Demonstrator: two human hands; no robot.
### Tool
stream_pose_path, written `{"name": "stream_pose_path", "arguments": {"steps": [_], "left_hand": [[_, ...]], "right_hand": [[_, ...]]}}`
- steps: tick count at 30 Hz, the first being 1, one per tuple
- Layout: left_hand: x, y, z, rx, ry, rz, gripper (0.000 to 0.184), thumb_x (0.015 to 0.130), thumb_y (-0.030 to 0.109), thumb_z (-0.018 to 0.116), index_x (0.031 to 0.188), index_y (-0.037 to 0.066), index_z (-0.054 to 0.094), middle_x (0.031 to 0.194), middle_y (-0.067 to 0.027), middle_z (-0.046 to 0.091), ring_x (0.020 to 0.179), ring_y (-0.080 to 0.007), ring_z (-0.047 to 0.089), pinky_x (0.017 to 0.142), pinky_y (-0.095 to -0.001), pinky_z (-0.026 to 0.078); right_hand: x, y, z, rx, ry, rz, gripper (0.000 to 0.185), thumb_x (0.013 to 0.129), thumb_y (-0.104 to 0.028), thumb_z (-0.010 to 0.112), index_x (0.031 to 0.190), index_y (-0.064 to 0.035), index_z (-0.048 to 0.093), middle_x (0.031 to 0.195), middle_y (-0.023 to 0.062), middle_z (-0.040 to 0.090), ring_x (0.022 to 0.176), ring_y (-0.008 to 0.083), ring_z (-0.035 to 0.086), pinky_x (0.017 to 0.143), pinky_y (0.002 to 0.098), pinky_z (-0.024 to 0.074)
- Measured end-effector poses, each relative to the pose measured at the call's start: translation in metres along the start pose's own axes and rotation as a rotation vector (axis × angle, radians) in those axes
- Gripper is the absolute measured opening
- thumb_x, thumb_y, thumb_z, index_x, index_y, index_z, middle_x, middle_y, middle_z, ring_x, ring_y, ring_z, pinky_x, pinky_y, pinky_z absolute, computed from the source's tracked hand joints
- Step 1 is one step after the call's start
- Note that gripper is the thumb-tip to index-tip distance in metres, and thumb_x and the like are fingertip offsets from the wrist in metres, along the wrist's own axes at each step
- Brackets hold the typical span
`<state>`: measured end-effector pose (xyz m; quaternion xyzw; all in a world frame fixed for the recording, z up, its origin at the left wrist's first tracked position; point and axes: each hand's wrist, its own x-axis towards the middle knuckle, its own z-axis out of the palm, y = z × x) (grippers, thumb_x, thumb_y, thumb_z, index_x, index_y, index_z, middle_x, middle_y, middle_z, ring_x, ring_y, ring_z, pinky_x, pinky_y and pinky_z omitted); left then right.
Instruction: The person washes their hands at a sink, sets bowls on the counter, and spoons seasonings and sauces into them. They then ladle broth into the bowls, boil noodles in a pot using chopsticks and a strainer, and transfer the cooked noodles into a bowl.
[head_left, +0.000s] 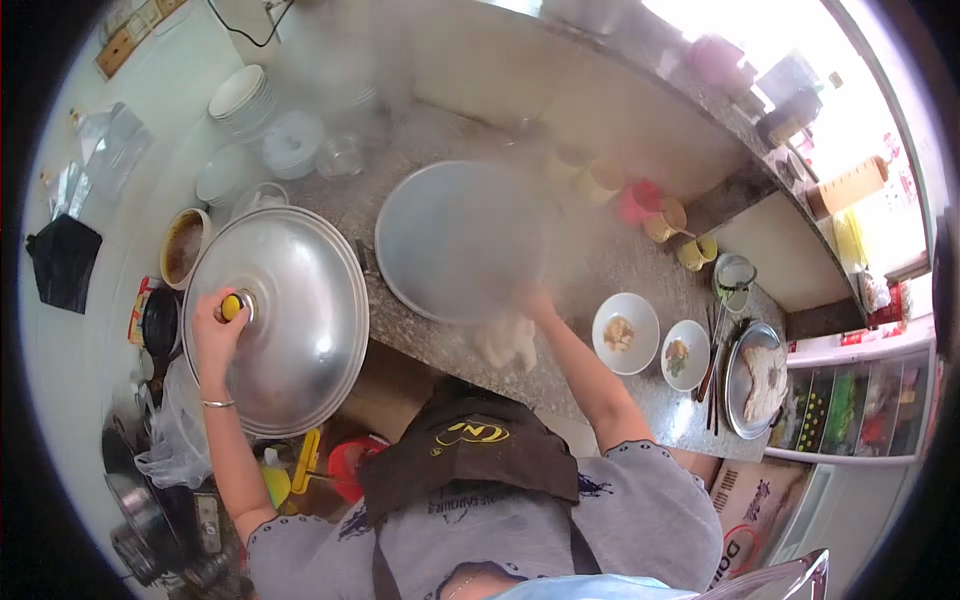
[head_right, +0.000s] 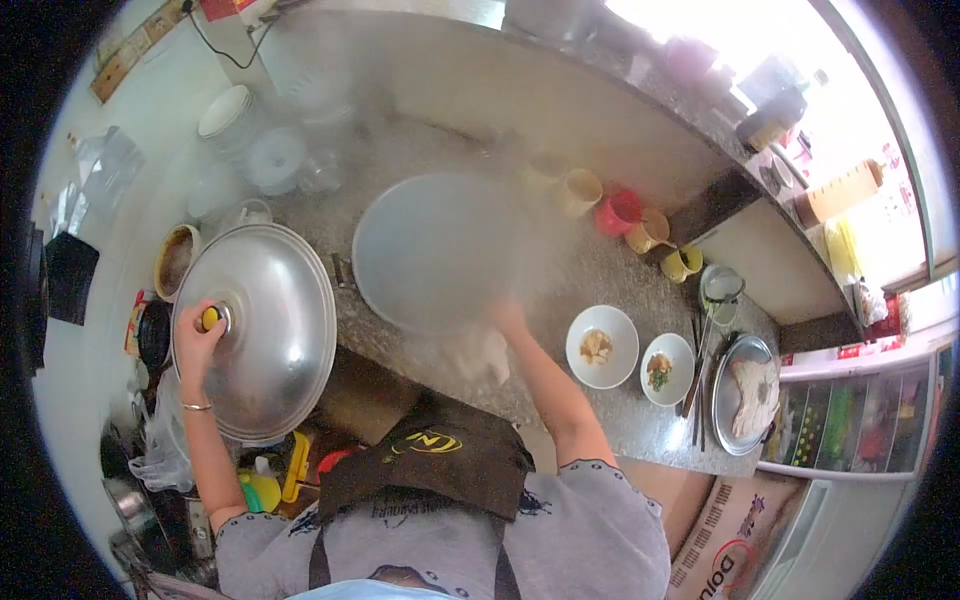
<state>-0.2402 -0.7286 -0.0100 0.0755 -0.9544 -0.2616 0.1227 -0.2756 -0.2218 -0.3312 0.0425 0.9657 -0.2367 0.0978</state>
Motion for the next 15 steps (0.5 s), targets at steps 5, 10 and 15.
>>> {"name": "stream_pose_path", "arguments": {"steps": [5, 10, 15], "left_hand": [[-0.004, -0.003, -0.003, -0.037, 0.016, -0.019, 0.03, 0.062, 0.009, 0.067, 0.091, 0.002, 0.061, 0.074, -0.0072, 0.051, 0.059, -0.0165, 0.048, 0.054, -0.0274, 0.04], [0.007, 0.005, 0.008, -0.065, 0.001, 0.02, 0.031, 0.062, 0.009, 0.067, 0.092, 0.002, 0.061, 0.076, -0.0082, 0.052, 0.059, -0.017, 0.05, 0.056, -0.0279, 0.041], [0.027, 0.019, 0.025, -0.066, -0.074, 0.04, 0.031, 0.063, 0.009, 0.066, 0.092, 0.001, 0.06, 0.081, -0.0101, 0.054, 0.066, -0.0206, 0.053, 0.061, -0.0298, 0.043]], "right_hand": [[-0.045, -0.026, -0.048, 0.521, -0.17, 0.243, 0.031, 0.083, -0.028, 0.051, 0.105, -0.0083, 0.058, 0.102, 0.0108, 0.059, 0.093, 0.0221, 0.056, 0.08, 0.033, 0.0429], [-0.111, -0.02, -0.065, 0.976, -0.004, 0.035, 0.035, 0.08, -0.021, 0.055, 0.11, -0.0035, 0.054, 0.093, 0.0063, 0.06, 0.077, 0.0151, 0.056, 0.066, 0.0288, 0.0454], [-0.174, -0.05, -0.132, 1.28, -0.06, 0.412, 0.034, 0.083, -0.017, 0.052, 0.115, -0.0055, 0.051, 0.085, 0.001, 0.057, 0.055, 0.0042, 0.041, 0.046, 0.0188, 0.0325]]}}
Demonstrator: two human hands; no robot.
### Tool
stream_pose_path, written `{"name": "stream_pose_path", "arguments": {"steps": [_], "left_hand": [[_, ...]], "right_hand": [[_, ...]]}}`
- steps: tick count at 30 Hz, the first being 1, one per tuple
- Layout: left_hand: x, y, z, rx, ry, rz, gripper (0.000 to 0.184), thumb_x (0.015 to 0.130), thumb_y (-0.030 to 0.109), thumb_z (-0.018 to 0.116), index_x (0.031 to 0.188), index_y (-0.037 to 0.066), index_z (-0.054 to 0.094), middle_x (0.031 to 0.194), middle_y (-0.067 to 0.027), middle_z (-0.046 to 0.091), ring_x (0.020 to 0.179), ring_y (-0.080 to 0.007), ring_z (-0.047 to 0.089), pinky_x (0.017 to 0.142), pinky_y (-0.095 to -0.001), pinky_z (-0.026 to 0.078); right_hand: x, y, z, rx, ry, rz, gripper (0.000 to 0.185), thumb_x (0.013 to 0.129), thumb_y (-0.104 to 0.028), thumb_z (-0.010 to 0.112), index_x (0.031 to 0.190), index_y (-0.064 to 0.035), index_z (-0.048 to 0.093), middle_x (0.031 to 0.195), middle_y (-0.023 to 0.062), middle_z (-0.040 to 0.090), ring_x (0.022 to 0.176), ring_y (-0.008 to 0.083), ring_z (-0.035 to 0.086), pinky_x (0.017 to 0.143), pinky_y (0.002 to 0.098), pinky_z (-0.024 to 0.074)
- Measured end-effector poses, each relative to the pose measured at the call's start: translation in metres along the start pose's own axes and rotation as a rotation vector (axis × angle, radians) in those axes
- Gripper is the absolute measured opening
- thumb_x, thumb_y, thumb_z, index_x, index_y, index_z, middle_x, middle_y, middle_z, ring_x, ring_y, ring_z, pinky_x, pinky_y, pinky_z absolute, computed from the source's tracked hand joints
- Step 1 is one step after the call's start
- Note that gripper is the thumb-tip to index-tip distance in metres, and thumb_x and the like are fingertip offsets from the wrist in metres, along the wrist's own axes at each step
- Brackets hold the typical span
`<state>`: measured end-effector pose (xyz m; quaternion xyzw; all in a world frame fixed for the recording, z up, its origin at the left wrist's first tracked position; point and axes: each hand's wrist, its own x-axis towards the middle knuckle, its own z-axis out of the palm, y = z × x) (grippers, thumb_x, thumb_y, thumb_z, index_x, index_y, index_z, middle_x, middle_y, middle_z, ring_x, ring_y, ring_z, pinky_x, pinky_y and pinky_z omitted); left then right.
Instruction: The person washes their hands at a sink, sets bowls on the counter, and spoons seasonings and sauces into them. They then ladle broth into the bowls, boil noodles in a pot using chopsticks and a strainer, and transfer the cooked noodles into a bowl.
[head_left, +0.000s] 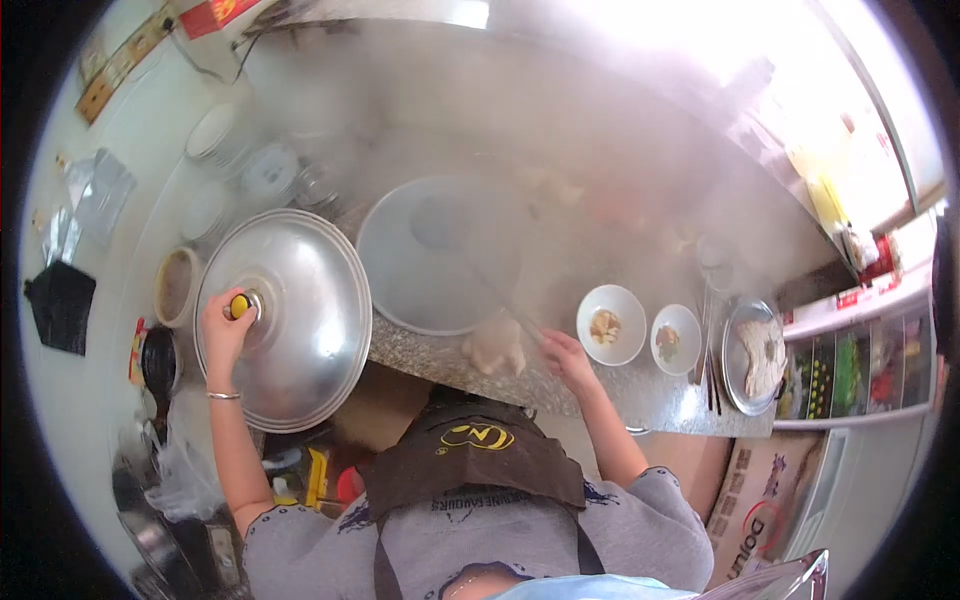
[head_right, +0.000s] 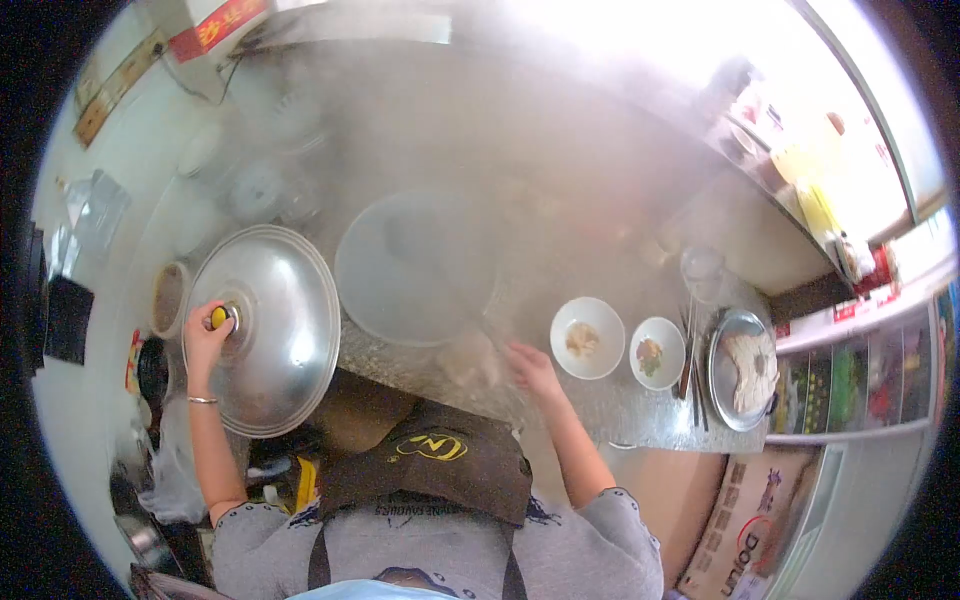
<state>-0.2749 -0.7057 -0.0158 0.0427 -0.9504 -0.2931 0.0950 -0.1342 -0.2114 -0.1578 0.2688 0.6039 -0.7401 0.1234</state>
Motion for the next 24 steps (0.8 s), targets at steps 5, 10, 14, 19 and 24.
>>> {"name": "stream_pose_path", "arguments": {"steps": [5, 10, 14, 19, 24], "left_hand": [[0.022, 0.008, 0.017, -0.034, -0.033, 0.16, 0.032, 0.064, 0.009, 0.066, 0.093, 0.0, 0.059, 0.089, -0.013, 0.055, 0.081, -0.0242, 0.054, 0.072, -0.0312, 0.043], [0.043, 0.038, 0.046, -0.016, -0.144, 0.218, 0.032, 0.065, 0.008, 0.066, 0.094, -0.003, 0.058, 0.094, -0.0138, 0.056, 0.087, -0.0251, 0.054, 0.079, -0.0318, 0.042], [0.054, 0.037, 0.051, -0.185, -0.243, 0.158, 0.033, 0.066, 0.008, 0.065, 0.096, -0.002, 0.058, 0.097, -0.0133, 0.057, 0.092, -0.0229, 0.054, 0.082, -0.0304, 0.042], [0.085, 0.038, 0.13, -0.137, -0.308, 0.251, 0.034, 0.066, 0.008, 0.065, 0.098, -0.003, 0.058, 0.098, -0.0136, 0.057, 0.091, -0.0223, 0.055, 0.082, -0.0297, 0.042], [0.074, 0.068, 0.114, -0.083, -0.33, 0.304, 0.036, 0.066, 0.008, 0.065, 0.099, -0.003, 0.058, 0.098, -0.0143, 0.057, 0.092, -0.023, 0.054, 0.083, -0.0301, 0.041]], "right_hand": [[-0.071, -0.03, -0.024, 0.203, 0.009, -0.059, 0.035, 0.083, -0.012, 0.053, 0.117, -0.0053, 0.048, 0.071, 0.0003, 0.051, 0.045, 0.002, 0.032, 0.039, 0.0147, 0.0233], [-0.143, -0.021, -0.058, 0.329, 0.144, -0.107, 0.039, 0.085, -0.015, 0.051, 0.121, -0.0048, 0.043, 0.071, 0.0034, 0.052, 0.042, 0.0016, 0.03, 0.037, 0.0147, 0.0219], [-0.215, -0.008, -0.068, 0.337, 0.322, -0.174, 0.037, 0.085, -0.014, 0.051, 0.12, -0.0037, 0.045, 0.07, 0.004, 0.052, 0.041, 0.0017, 0.03, 0.035, 0.015, 0.0212], [-0.244, 0.024, -0.091, 0.364, 0.594, -0.164, 0.038, 0.083, -0.014, 0.054, 0.119, -0.0044, 0.046, 0.069, 0.002, 0.053, 0.043, 0.0021, 0.032, 0.037, 0.0157, 0.0224], [-0.283, 0.05, -0.092, 0.391, 0.791, -0.189, 0.037, 0.083, -0.014, 0.054, 0.119, -0.0048, 0.046, 0.067, 0.0023, 0.053, 0.041, 0.0025, 0.033, 0.036, 0.016, 0.0225]]}}
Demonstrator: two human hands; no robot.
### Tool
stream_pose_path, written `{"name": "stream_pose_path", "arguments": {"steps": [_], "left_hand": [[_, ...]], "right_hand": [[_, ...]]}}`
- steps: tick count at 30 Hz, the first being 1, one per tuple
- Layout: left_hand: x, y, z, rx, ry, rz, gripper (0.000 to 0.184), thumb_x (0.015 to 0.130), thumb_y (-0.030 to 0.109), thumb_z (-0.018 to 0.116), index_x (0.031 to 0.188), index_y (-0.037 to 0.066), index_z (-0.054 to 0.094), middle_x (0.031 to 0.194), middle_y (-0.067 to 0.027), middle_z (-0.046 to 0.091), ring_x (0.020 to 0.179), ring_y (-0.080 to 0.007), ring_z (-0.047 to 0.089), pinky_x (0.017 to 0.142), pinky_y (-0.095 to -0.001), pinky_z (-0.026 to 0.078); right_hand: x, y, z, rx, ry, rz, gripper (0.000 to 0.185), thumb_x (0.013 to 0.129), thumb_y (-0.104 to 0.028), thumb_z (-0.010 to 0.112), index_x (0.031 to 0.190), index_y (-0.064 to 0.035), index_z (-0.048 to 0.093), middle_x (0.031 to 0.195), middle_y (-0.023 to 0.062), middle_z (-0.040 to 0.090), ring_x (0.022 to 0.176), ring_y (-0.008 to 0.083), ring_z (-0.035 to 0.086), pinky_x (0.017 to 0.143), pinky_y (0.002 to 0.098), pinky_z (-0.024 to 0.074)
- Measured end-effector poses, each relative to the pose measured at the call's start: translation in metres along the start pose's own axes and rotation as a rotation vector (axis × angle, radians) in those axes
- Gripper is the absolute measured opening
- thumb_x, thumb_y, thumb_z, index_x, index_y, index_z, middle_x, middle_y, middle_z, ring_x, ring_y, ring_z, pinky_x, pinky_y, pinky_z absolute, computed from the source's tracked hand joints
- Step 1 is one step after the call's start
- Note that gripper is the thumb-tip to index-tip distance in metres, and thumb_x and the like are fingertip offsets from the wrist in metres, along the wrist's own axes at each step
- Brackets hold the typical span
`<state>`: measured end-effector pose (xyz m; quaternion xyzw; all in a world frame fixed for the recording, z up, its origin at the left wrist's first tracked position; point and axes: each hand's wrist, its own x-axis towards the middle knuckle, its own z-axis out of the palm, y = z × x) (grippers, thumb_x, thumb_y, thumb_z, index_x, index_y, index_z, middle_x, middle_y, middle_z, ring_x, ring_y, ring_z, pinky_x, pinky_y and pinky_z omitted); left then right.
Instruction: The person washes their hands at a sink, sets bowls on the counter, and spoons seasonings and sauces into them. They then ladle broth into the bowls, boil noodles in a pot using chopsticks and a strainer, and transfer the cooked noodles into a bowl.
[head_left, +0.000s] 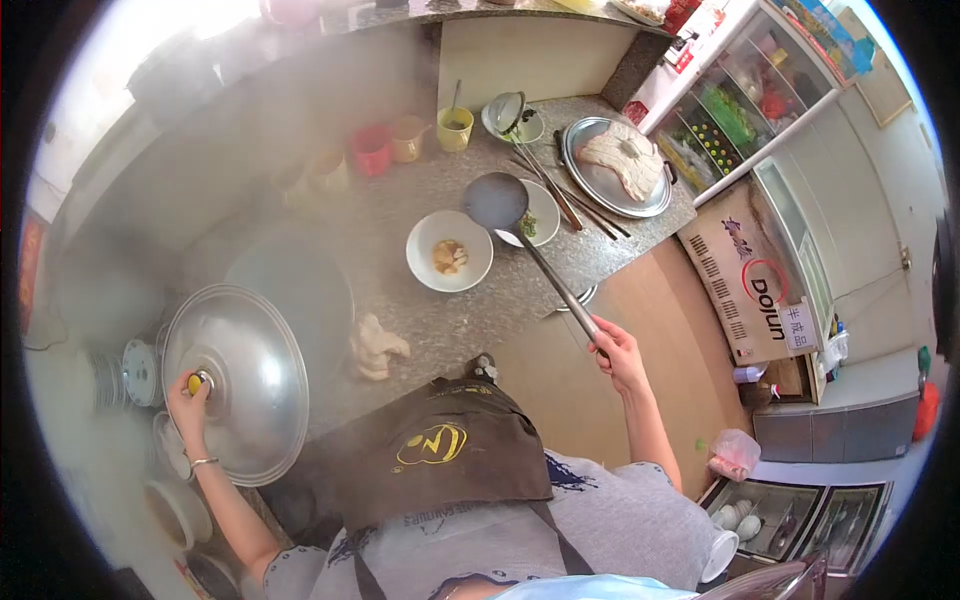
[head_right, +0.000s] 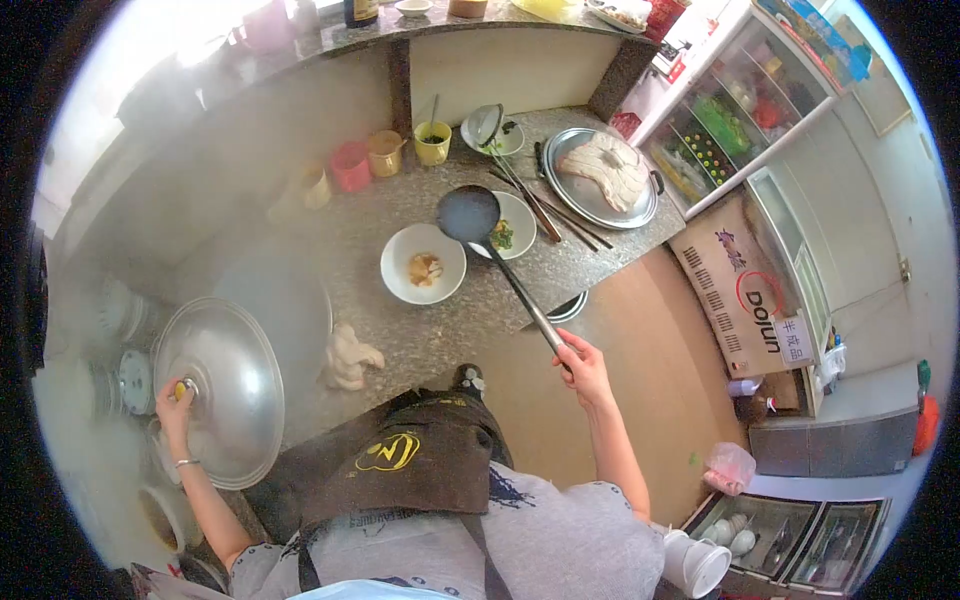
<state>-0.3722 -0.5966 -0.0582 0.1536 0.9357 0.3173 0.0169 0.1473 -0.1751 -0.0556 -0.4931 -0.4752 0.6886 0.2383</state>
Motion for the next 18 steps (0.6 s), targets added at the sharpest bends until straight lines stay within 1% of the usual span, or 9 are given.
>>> {"name": "stream_pose_path", "arguments": {"steps": [2, 3, 4, 6, 8, 11, 13, 17, 18], "left_hand": [[-0.001, 0.008, 0.0, 0.012, -0.011, 0.0, 0.036, 0.066, 0.008, 0.065, 0.099, -0.003, 0.057, 0.098, -0.0143, 0.057, 0.093, -0.0232, 0.054, 0.083, -0.0302, 0.041], [-0.001, 0.01, -0.001, 0.026, -0.006, 0.034, 0.038, 0.065, 0.01, 0.066, 0.1, -0.003, 0.057, 0.099, -0.0145, 0.057, 0.092, -0.0233, 0.054, 0.082, -0.0303, 0.041], [-0.005, 0.013, -0.004, 0.041, 0.006, 0.069, 0.041, 0.065, 0.013, 0.067, 0.1, -0.004, 0.057, 0.1, -0.0147, 0.056, 0.092, -0.0233, 0.054, 0.081, -0.0304, 0.042], [0.002, 0.008, 0.006, 0.016, -0.014, 0.049, 0.041, 0.064, 0.013, 0.067, 0.1, -0.003, 0.057, 0.099, -0.0147, 0.057, 0.091, -0.0232, 0.054, 0.081, -0.0305, 0.042], [0.003, 0.016, 0.009, -0.006, -0.031, 0.028, 0.04, 0.064, 0.013, 0.066, 0.1, -0.003, 0.057, 0.097, -0.0147, 0.057, 0.091, -0.023, 0.054, 0.082, -0.0305, 0.041], [-0.005, 0.029, 0.003, -0.004, -0.061, -0.023, 0.04, 0.064, 0.012, 0.066, 0.1, -0.003, 0.057, 0.096, -0.0147, 0.058, 0.09, -0.023, 0.055, 0.081, -0.0304, 0.041], [-0.005, 0.025, 0.007, 0.021, -0.022, 0.036, 0.037, 0.065, 0.008, 0.063, 0.099, -0.006, 0.056, 0.092, -0.015, 0.059, 0.084, -0.0215, 0.058, 0.075, -0.028, 0.045], [-0.005, 0.02, 0.01, 0.009, -0.036, 0.01, 0.036, 0.066, 0.006, 0.062, 0.099, -0.006, 0.056, 0.093, -0.015, 0.059, 0.084, -0.0218, 0.057, 0.075, -0.0279, 0.044], [-0.007, 0.015, 0.004, -0.041, -0.046, -0.008, 0.036, 0.066, 0.005, 0.062, 0.099, -0.007, 0.056, 0.094, -0.015, 0.058, 0.083, -0.0215, 0.057, 0.075, -0.0281, 0.044]], "right_hand": [[-0.001, 0.005, -0.008, 0.006, 0.047, -0.01, 0.037, 0.083, -0.013, 0.054, 0.119, -0.0048, 0.046, 0.067, 0.0023, 0.053, 0.041, 0.0025, 0.033, 0.036, 0.0161, 0.0226], [-0.002, 0.007, -0.011, 0.01, 0.088, -0.018, 0.037, 0.083, -0.013, 0.054, 0.119, -0.0049, 0.046, 0.067, 0.0024, 0.053, 0.041, 0.0026, 0.033, 0.036, 0.0161, 0.0226], [-0.003, 0.008, -0.016, 0.015, 0.084, -0.023, 0.037, 0.083, -0.013, 0.054, 0.119, -0.0049, 0.046, 0.067, 0.0024, 0.053, 0.041, 0.0026, 0.033, 0.036, 0.0161, 0.0226], [0.002, 0.014, -0.022, -0.004, 0.151, -0.037, 0.037, 0.083, -0.012, 0.054, 0.118, -0.0047, 0.047, 0.066, 0.0021, 0.053, 0.04, 0.0023, 0.033, 0.036, 0.0162, 0.023], [0.009, 0.021, -0.028, -0.021, 0.193, -0.051, 0.037, 0.083, -0.012, 0.054, 0.118, -0.0047, 0.047, 0.065, 0.0019, 0.054, 0.04, 0.0021, 0.033, 0.036, 0.0162, 0.0232], [0.012, 0.025, -0.037, -0.032, 0.253, -0.072, 0.037, 0.082, -0.013, 0.055, 0.117, -0.0043, 0.048, 0.064, 0.0014, 0.054, 0.04, 0.0017, 0.033, 0.036, 0.0161, 0.0238], [0.015, 0.025, -0.04, -0.033, 0.279, -0.079, 0.037, 0.082, -0.014, 0.055, 0.117, -0.004, 0.048, 0.064, 0.0012, 0.054, 0.04, 0.0015, 0.033, 0.036, 0.0161, 0.0242], [0.021, 0.023, -0.046, -0.099, 0.324, -0.129, 0.038, 0.082, -0.014, 0.056, 0.117, -0.0029, 0.048, 0.064, 0.001, 0.055, 0.041, 0.0013, 0.035, 0.036, 0.0162, 0.0258], [0.017, 0.021, -0.049, -0.12, 0.336, -0.152, 0.038, 0.082, -0.014, 0.056, 0.117, -0.0027, 0.048, 0.064, 0.0012, 0.055, 0.041, 0.0014, 0.035, 0.037, 0.0163, 0.0263]]}}
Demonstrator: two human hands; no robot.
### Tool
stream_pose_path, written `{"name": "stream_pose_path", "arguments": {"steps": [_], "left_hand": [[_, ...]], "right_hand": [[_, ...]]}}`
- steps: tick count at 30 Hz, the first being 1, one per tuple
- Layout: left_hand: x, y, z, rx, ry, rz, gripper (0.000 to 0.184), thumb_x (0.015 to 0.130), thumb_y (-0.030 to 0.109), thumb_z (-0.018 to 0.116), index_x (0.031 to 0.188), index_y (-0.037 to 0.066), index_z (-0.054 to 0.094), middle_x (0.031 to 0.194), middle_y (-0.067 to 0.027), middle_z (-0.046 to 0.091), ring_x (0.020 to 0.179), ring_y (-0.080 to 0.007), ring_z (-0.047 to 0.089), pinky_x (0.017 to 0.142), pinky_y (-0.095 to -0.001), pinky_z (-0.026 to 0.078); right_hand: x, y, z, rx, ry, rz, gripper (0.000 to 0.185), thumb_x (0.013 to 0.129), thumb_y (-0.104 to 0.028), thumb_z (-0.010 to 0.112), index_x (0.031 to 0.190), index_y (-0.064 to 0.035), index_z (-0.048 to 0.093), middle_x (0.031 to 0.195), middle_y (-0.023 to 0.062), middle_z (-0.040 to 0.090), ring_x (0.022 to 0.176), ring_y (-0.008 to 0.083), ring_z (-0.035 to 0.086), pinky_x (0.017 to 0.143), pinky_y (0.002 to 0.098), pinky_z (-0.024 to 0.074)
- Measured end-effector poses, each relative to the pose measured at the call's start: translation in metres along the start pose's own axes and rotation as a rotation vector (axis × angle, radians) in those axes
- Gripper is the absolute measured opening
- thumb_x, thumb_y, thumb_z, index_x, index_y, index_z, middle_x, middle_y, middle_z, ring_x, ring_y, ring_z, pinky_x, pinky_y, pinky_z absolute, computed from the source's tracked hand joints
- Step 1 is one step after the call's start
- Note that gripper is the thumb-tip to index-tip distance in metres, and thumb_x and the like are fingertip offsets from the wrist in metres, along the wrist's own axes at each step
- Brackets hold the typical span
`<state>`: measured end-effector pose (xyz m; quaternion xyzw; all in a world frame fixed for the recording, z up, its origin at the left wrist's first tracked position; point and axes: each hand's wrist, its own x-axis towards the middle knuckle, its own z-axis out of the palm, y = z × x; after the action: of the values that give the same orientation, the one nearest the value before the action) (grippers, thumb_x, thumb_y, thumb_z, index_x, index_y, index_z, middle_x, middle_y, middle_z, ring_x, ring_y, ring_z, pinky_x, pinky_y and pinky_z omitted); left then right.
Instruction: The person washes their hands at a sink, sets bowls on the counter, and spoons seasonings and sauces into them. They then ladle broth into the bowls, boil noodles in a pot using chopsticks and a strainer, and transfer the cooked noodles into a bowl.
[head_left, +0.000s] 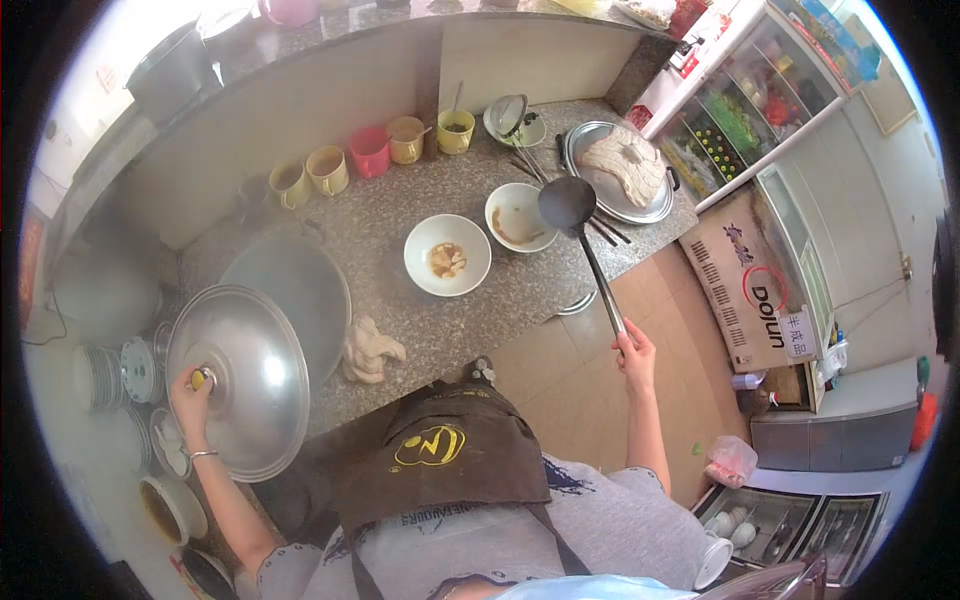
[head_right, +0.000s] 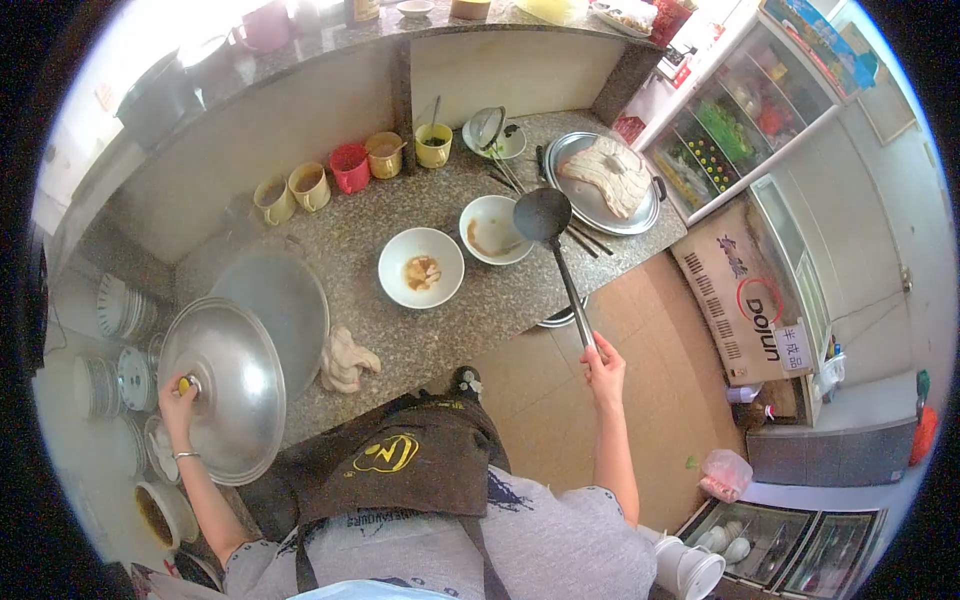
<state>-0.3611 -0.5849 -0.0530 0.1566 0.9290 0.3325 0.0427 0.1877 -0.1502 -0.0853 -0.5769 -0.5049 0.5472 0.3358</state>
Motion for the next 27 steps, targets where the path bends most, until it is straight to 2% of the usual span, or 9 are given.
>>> {"name": "stream_pose_path", "arguments": {"steps": [8, 10, 13, 15, 16, 18, 22, 24, 27], "left_hand": [[-0.003, -0.012, -0.004, 0.016, 0.008, 0.007, 0.037, 0.067, 0.005, 0.062, 0.1, -0.007, 0.054, 0.094, -0.0154, 0.057, 0.082, -0.0204, 0.056, 0.073, -0.0274, 0.044], [-0.008, -0.006, -0.008, -0.039, -0.024, -0.087, 0.035, 0.067, 0.006, 0.062, 0.1, -0.007, 0.055, 0.092, -0.0158, 0.058, 0.083, -0.0206, 0.056, 0.075, -0.0272, 0.043], [0.0, -0.042, -0.007, -0.072, 0.005, -0.055, 0.035, 0.068, 0.007, 0.062, 0.099, -0.007, 0.055, 0.09, -0.0157, 0.059, 0.083, -0.0213, 0.056, 0.076, -0.0281, 0.043], [-0.004, -0.052, -0.007, -0.004, 0.06, -0.007, 0.035, 0.068, 0.008, 0.062, 0.098, -0.007, 0.056, 0.089, -0.0159, 0.059, 0.083, -0.0222, 0.057, 0.076, -0.0289, 0.043], [-0.006, -0.054, -0.007, 0.067, 0.11, 0.048, 0.035, 0.068, 0.009, 0.062, 0.098, -0.007, 0.056, 0.088, -0.016, 0.06, 0.083, -0.0231, 0.057, 0.076, -0.0297, 0.043], [-0.008, -0.069, -0.006, 0.009, 0.088, -0.016, 0.035, 0.067, 0.01, 0.063, 0.098, -0.006, 0.056, 0.089, -0.0159, 0.06, 0.084, -0.0238, 0.057, 0.077, -0.0304, 0.043], [-0.031, -0.055, -0.015, 0.029, 0.118, -0.053, 0.033, 0.065, 0.011, 0.064, 0.095, -0.002, 0.059, 0.09, -0.0155, 0.06, 0.085, -0.0259, 0.057, 0.077, -0.0321, 0.043], [-0.044, -0.056, -0.021, 0.026, 0.157, -0.07, 0.032, 0.063, 0.011, 0.064, 0.093, -0.001, 0.06, 0.09, -0.016, 0.06, 0.084, -0.0268, 0.057, 0.077, -0.0323, 0.043], [-0.067, -0.047, -0.026, 0.063, 0.233, -0.073, 0.032, 0.062, 0.01, 0.064, 0.092, 0.0, 0.061, 0.088, -0.017, 0.06, 0.083, -0.028, 0.057, 0.076, -0.0326, 0.044]], "right_hand": [[0.006, -0.007, -0.006, -0.092, 0.032, -0.129, 0.04, 0.081, -0.013, 0.057, 0.119, -0.0022, 0.047, 0.066, 0.0016, 0.057, 0.045, 0.002, 0.039, 0.039, 0.0167, 0.0293], [0.006, -0.008, -0.007, -0.122, 0.026, -0.182, 0.04, 0.081, -0.012, 0.057, 0.118, -0.0024, 0.048, 0.066, 0.0015, 0.057, 0.046, 0.0022, 0.04, 0.04, 0.0169, 0.0303], [0.004, -0.009, -0.006, -0.249, 0.057, -0.27, 0.04, 0.08, -0.012, 0.058, 0.118, -0.004, 0.049, 0.065, 0.0003, 0.057, 0.047, 0.0028, 0.042, 0.042, 0.0181, 0.0333], [0.007, -0.001, -0.011, -0.5, 0.13, -0.402, 0.039, 0.079, -0.011, 0.058, 0.117, -0.0063, 0.05, 0.069, 0.0019, 0.059, 0.048, 0.0043, 0.044, 0.044, 0.0199, 0.036], [0.006, -0.001, -0.01, -0.506, 0.117, -0.41, 0.039, 0.079, -0.011, 0.058, 0.117, -0.0063, 0.05, 0.069, 0.0019, 0.059, 0.048, 0.0043, 0.044, 0.044, 0.0199, 0.036], [0.001, -0.004, -0.008, -0.847, 0.22, -0.803, 0.039, 0.078, -0.008, 0.058, 0.116, -0.007, 0.051, 0.074, 0.0046, 0.06, 0.049, 0.0057, 0.044, 0.047, 0.0212, 0.0376], [-0.01, -0.014, 0.01, -0.979, 0.167, -1.006, 0.037, 0.078, -0.008, 0.058, 0.114, -0.0066, 0.053, 0.084, 0.0094, 0.062, 0.053, 0.0086, 0.048, 0.05, 0.024, 0.0397], [-0.015, -0.02, 0.036, -0.717, 0.009, -0.63, 0.038, 0.078, -0.009, 0.059, 0.115, -0.0056, 0.052, 0.088, 0.0081, 0.062, 0.058, 0.0089, 0.05, 0.053, 0.0251, 0.0407], [-0.001, -0.016, 0.091, -0.589, -0.254, -0.632, 0.039, 0.078, -0.01, 0.058, 0.115, -0.0045, 0.052, 0.093, 0.0067, 0.062, 0.06, 0.0078, 0.05, 0.056, 0.0244, 0.0411]]}}
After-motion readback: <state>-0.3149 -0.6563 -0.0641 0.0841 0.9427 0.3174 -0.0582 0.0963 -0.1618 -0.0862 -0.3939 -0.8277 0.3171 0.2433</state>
